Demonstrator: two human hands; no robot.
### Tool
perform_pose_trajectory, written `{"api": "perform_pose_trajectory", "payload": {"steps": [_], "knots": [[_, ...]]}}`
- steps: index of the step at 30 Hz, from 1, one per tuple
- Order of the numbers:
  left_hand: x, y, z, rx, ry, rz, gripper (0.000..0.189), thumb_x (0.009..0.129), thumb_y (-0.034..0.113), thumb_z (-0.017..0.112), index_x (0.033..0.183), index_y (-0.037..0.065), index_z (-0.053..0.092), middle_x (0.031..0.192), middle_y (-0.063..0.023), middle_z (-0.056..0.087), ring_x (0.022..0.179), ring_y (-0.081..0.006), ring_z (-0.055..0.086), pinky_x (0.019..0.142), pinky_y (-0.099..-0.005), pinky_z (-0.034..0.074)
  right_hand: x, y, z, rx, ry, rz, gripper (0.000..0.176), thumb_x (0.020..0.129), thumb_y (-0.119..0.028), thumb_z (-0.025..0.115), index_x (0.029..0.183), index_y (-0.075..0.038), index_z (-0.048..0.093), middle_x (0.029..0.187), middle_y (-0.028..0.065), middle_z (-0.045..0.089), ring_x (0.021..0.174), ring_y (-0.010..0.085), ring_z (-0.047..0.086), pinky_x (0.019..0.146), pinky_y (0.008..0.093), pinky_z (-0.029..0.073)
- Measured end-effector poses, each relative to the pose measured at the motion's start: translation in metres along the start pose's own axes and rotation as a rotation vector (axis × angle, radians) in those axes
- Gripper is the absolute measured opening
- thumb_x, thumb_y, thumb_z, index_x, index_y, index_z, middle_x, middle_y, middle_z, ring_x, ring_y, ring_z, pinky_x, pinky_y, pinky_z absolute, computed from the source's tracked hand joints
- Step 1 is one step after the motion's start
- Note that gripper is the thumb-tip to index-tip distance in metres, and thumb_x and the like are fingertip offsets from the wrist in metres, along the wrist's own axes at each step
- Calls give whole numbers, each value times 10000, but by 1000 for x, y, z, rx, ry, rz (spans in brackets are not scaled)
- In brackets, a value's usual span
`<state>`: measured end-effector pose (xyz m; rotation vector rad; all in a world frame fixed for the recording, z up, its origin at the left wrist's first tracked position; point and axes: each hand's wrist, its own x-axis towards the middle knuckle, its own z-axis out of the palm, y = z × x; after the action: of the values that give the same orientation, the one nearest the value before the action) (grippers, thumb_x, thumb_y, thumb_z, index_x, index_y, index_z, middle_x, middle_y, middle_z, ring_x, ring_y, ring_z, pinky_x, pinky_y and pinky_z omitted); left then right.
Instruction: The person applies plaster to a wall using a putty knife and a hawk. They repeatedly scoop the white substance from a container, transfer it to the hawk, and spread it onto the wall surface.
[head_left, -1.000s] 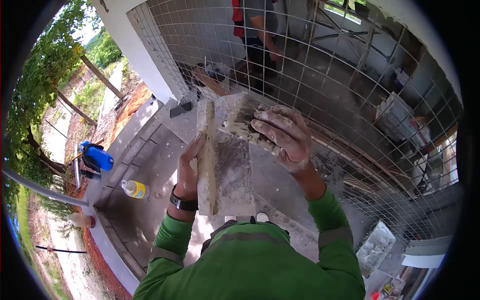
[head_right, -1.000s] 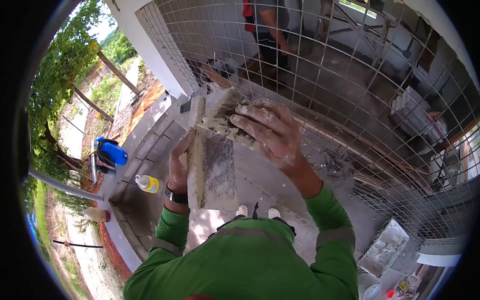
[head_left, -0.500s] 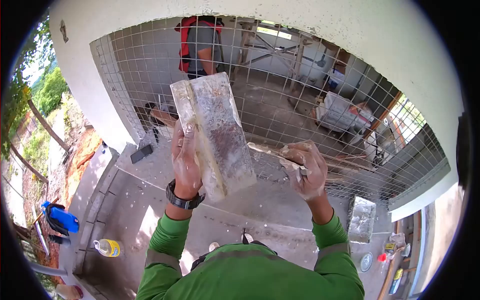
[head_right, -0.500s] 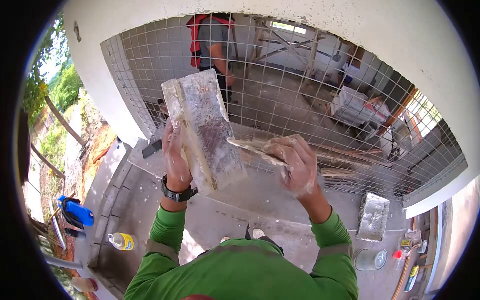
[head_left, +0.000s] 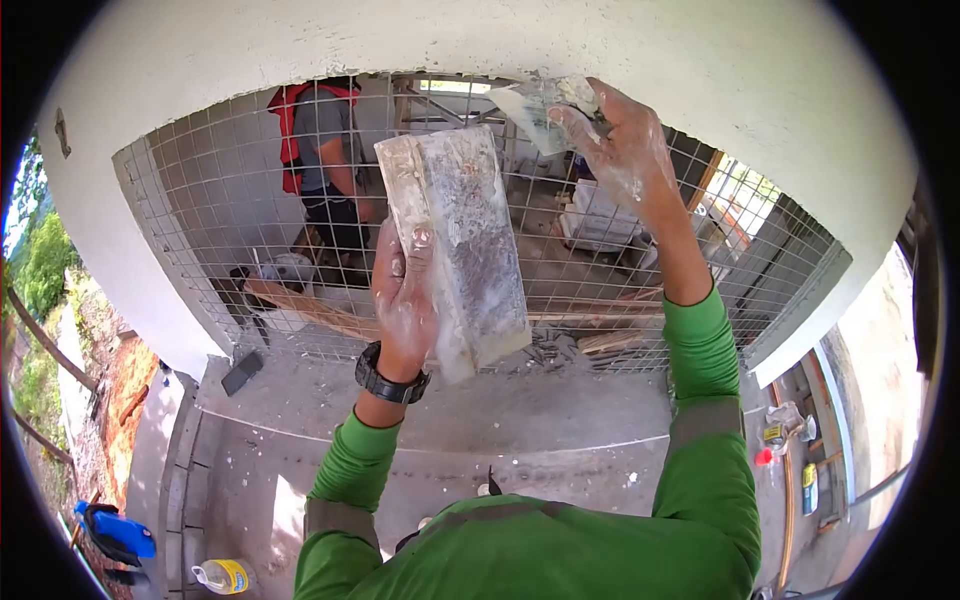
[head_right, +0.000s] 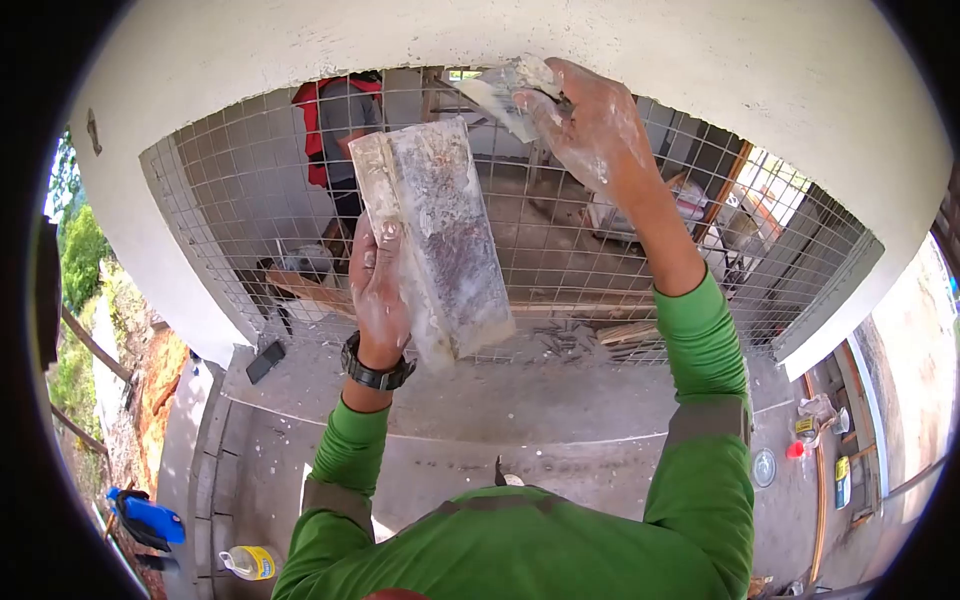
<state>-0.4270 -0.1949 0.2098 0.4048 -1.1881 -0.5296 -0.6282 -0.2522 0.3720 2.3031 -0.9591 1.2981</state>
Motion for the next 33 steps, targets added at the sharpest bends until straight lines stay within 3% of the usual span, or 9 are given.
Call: {"api": "perform_pose_trajectory", "payload": {"steps": [4,6,8,12,15,24,28,30,33], "knots": [[-7,-16,-6,-53,22,-172,372,1060,192,457,1365,-20,471,1274,-89,562,1113,-135,536,960,-278,430,47,33,8,-199,22,-2,433,938,-361,646,1194,-11,641,995,186,703,754,324,678,767,408,539],[-21,-30,-15,-21,19,-216,371,1058,188,455,1366,-19,471,1267,-90,567,1108,-137,540,963,-282,431,69,81,16,-472,276,-459,498,939,-426,641,1237,-27,635,1054,185,708,895,322,673,862,408,521],[-39,-41,-31,145,85,-202,370,1056,193,459,1360,-17,477,1245,-85,580,1088,-140,555,964,-288,434,82,95,-9,-718,296,-206,460,937,-407,648,1226,-49,645,1078,172,703,956,348,656,897,414,507],[-72,-29,-55,-170,229,-435,362,1059,236,484,1327,-7,500,1203,-73,579,1049,-144,542,937,-296,439,58,55,-50,-137,274,-119,153,900,-106,593,983,14,638,884,189,631,807,344,621,730,391,521],[-87,-37,-65,-147,271,-459,368,1055,225,492,1344,-3,495,1210,-72,581,1056,-141,543,944,-298,440,43,35,-15,-338,68,-65,292,940,-267,661,1157,-72,679,1042,139,696,803,306,661,743,383,546],[-114,-15,-75,-90,337,-542,381,1054,234,494,1355,0,491,1194,-71,589,1075,-132,533,944,-282,430,76,59,13,-624,365,-437,302,942,-297,630,1110,-48,659,944,106,678,815,328,658,791,424,547],[-135,-5,-90,-114,410,-600,365,1050,243,502,1324,2,504,1163,-58,597,1012,-129,565,873,-277,472,72,34,-52,-500,154,-227,205,919,-184,629,1015,-4,645,923,157,676,818,270,654,731,353,529],[-141,-10,-94,-108,418,-586,345,1047,238,509,1297,0,519,1151,-60,600,987,-126,573,839,-280,489,70,30,-61,50,-72,-120,268,929,-251,654,1033,-4,653,952,125,688,848,234,656,739,351,529],[-146,-14,-96,-80,410,-612,331,1044,242,514,1265,-3,538,1143,-60,599,981,-129,566,847,-278,474,78,45,-39,-124,-128,-372,357,944,-305,633,1137,-5,638,1031,129,691,921,274,658,808,384,544]]}}
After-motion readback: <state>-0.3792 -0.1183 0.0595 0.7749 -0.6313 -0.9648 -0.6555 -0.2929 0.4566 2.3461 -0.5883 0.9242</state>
